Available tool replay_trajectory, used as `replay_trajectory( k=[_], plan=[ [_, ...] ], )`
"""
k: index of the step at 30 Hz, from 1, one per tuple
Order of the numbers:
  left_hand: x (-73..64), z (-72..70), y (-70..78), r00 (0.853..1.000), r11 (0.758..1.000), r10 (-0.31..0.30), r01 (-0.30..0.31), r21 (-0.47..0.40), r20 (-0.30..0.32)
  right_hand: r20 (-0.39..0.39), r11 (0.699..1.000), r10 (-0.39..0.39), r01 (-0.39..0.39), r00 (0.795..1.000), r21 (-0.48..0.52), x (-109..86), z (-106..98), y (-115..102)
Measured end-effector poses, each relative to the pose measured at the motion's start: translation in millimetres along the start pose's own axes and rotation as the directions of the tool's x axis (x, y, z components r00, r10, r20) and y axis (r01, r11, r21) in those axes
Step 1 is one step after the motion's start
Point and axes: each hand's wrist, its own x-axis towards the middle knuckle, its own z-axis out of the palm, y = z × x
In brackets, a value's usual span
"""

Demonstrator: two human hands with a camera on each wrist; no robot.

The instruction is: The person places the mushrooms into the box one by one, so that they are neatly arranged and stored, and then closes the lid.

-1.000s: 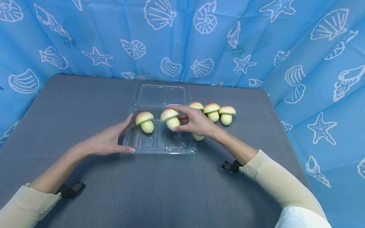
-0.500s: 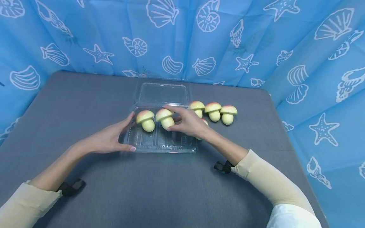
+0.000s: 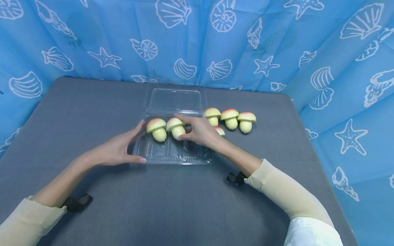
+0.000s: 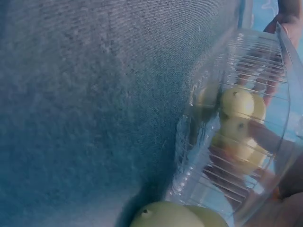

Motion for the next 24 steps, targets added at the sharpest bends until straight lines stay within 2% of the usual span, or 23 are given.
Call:
replay_trajectory(
  k=[9, 17, 24],
  plan=[
    [0.6, -0.3, -0.1, 1.000, 1.000, 0.007, -0.007, 0.012, -0.005, 0.009, 0.999, -0.006, 0.007, 1.000, -0.037, 1.3, 6.0, -3.0],
    [0.7, 1.6, 0.9, 1.000, 1.000, 0.004, -0.004, -0.003, 0.002, 0.073, 0.999, 0.037, -0.040, 0.997, 0.036, 2.1, 0.2, 0.2],
    [-0.4, 1.3, 1.0, 1.000, 1.000, 0.010, -0.010, -0.015, 0.004, 0.107, 0.993, 0.057, -0.068, 0.993, 0.094, 1.2, -13.3, 1.0]
  ],
)
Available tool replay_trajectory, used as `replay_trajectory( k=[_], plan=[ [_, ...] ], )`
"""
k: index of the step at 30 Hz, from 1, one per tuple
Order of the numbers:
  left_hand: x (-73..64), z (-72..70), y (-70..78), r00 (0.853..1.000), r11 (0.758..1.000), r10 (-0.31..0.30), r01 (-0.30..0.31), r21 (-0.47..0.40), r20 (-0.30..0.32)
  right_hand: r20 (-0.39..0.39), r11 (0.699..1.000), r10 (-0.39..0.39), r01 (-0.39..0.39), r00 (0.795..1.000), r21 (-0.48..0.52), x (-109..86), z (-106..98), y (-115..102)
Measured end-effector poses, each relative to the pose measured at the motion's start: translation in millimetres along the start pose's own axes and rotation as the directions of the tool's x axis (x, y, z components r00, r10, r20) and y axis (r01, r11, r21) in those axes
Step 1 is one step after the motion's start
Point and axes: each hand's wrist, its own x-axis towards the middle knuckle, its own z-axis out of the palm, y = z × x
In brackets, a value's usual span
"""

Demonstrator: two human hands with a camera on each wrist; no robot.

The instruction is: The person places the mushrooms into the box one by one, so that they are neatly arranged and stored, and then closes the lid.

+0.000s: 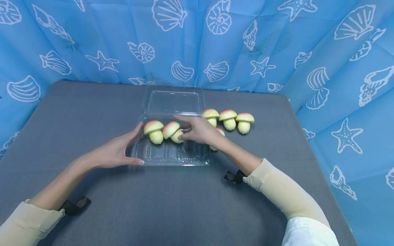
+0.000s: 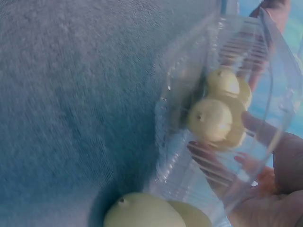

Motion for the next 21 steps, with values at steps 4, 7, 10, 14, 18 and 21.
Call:
replay_trajectory(
  k=[4, 7, 10, 14, 18, 21],
  plan=[
    [0.0, 0.1, -0.4, 1.000, 1.000, 0.007, -0.007, -0.005, 0.003, -0.008, 0.999, 0.029, -0.028, 1.000, 0.043, -4.8, -7.2, 2.0],
    [-0.1, 0.2, -0.7, 1.000, 1.000, 0.009, -0.009, -0.007, 0.006, -0.021, 0.995, 0.033, -0.031, 0.999, 0.098, -10.2, -12.1, 3.8],
    [-0.4, 0.3, -1.2, 1.000, 1.000, 0.009, -0.009, -0.011, 0.008, -0.034, 0.991, 0.012, -0.007, 0.999, 0.136, -13.4, -15.6, 7.9],
    [-0.8, 0.6, -1.6, 1.000, 1.000, 0.009, -0.009, -0.015, 0.008, -0.045, 0.975, -0.008, 0.018, 0.999, 0.220, -15.8, -19.2, 16.6],
    [-0.8, 0.7, -1.3, 1.000, 1.000, 0.010, -0.010, -0.017, 0.005, -0.082, 0.940, -0.021, 0.048, 0.996, 0.337, -21.7, -22.9, 26.1],
    [-1.2, 0.2, 0.1, 1.000, 1.000, 0.012, -0.012, -0.022, 0.005, -0.112, 0.913, -0.031, 0.074, 0.993, 0.401, -28.1, -24.7, 33.1]
  ],
)
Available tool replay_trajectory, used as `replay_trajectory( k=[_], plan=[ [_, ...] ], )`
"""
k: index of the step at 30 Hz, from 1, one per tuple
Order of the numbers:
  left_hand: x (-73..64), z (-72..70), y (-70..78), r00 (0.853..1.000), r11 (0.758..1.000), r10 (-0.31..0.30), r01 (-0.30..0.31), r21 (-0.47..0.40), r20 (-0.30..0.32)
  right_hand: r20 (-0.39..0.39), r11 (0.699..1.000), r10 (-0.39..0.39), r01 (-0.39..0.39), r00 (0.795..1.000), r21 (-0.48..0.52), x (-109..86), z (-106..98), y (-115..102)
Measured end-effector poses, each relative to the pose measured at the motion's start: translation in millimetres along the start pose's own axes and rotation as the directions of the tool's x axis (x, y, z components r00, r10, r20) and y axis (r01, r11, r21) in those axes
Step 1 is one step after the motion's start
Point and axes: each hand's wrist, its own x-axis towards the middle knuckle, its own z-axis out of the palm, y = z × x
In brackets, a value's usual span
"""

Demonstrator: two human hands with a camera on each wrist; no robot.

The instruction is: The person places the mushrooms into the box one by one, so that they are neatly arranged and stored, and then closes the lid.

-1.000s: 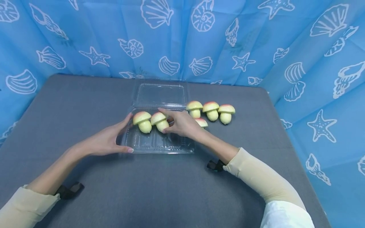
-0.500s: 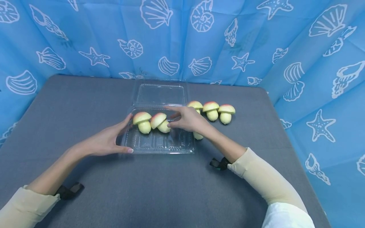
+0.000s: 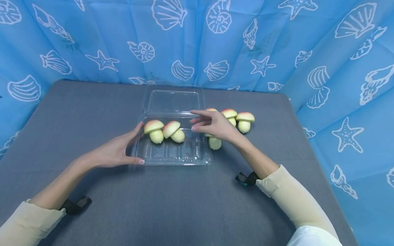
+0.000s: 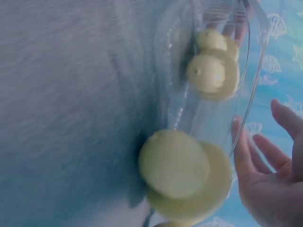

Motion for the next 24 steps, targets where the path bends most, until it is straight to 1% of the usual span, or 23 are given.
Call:
replay_trajectory(
  k=[2, 6, 14, 17, 22, 24],
  plan=[
    [-0.2, -0.3, 1.2, 1.000, 1.000, 0.000, 0.000, -0.003, 0.002, -0.006, 0.999, -0.012, 0.013, 1.000, 0.044, -4.4, -3.6, 2.7],
    [-0.9, -1.1, 2.6, 1.000, 1.000, -0.004, 0.004, 0.008, -0.002, -0.023, 0.994, -0.051, 0.053, 0.998, 0.099, -11.2, -10.0, 8.5],
    [1.0, -1.3, 2.3, 1.000, 0.999, 0.022, -0.021, 0.023, -0.014, -0.111, 0.981, -0.132, 0.146, 0.985, 0.132, -21.7, -23.4, 16.6],
    [1.6, -1.2, 1.9, 1.000, 0.999, 0.024, -0.024, 0.024, -0.014, -0.143, 0.983, -0.136, 0.151, 0.980, 0.105, -27.0, -27.7, 19.3],
    [0.7, -1.0, 0.5, 1.000, 0.999, 0.020, -0.019, 0.037, -0.009, -0.188, 0.994, -0.107, 0.111, 0.976, 0.009, -38.7, -34.1, 26.6],
    [-0.1, -0.9, 0.3, 1.000, 0.999, 0.017, -0.016, 0.047, -0.008, -0.191, 0.995, -0.096, 0.097, 0.977, -0.004, -43.3, -36.0, 30.8]
  ],
)
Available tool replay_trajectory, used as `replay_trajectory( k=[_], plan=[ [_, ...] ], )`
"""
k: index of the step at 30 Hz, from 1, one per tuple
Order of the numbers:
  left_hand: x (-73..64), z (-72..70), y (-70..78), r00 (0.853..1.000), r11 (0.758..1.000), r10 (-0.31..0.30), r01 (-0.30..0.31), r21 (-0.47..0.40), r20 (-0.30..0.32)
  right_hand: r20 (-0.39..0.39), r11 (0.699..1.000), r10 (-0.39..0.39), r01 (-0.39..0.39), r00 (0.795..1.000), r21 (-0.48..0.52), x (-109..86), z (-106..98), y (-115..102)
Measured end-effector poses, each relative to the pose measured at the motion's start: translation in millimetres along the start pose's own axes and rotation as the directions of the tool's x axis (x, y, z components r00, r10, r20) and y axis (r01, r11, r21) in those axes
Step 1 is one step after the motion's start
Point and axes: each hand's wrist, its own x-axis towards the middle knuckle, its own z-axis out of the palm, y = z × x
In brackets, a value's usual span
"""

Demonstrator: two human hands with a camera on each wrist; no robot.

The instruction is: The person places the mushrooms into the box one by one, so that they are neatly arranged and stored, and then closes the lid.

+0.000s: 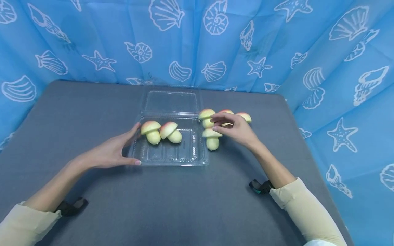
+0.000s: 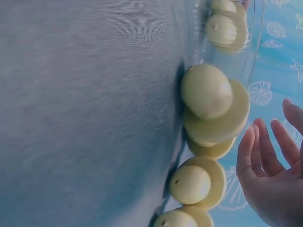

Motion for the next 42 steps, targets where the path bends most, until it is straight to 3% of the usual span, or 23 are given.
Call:
replay_trajectory(
  k=[9, 14, 28, 42],
  plan=[
    [-1.1, -0.7, 1.1, 1.000, 1.000, -0.007, 0.007, -0.016, 0.005, -0.003, 1.000, 0.003, -0.003, 1.000, 0.003, -15.3, -6.8, 13.9],
    [-4.9, 1.3, -0.2, 1.000, 1.000, 0.001, -0.001, -0.010, -0.002, 0.020, 0.998, 0.024, -0.023, 1.000, -0.054, -21.2, -7.0, 18.6],
    [-5.3, 1.2, -1.9, 1.000, 1.000, 0.015, -0.015, -0.003, -0.015, 0.041, 0.993, 0.060, -0.056, 0.997, -0.100, -26.4, 4.2, 24.5],
    [-5.5, 0.7, -1.7, 1.000, 0.999, -0.012, 0.012, -0.030, -0.006, 0.055, 0.985, 0.111, -0.102, 0.992, -0.138, -27.4, 19.6, 29.7]
  ],
)
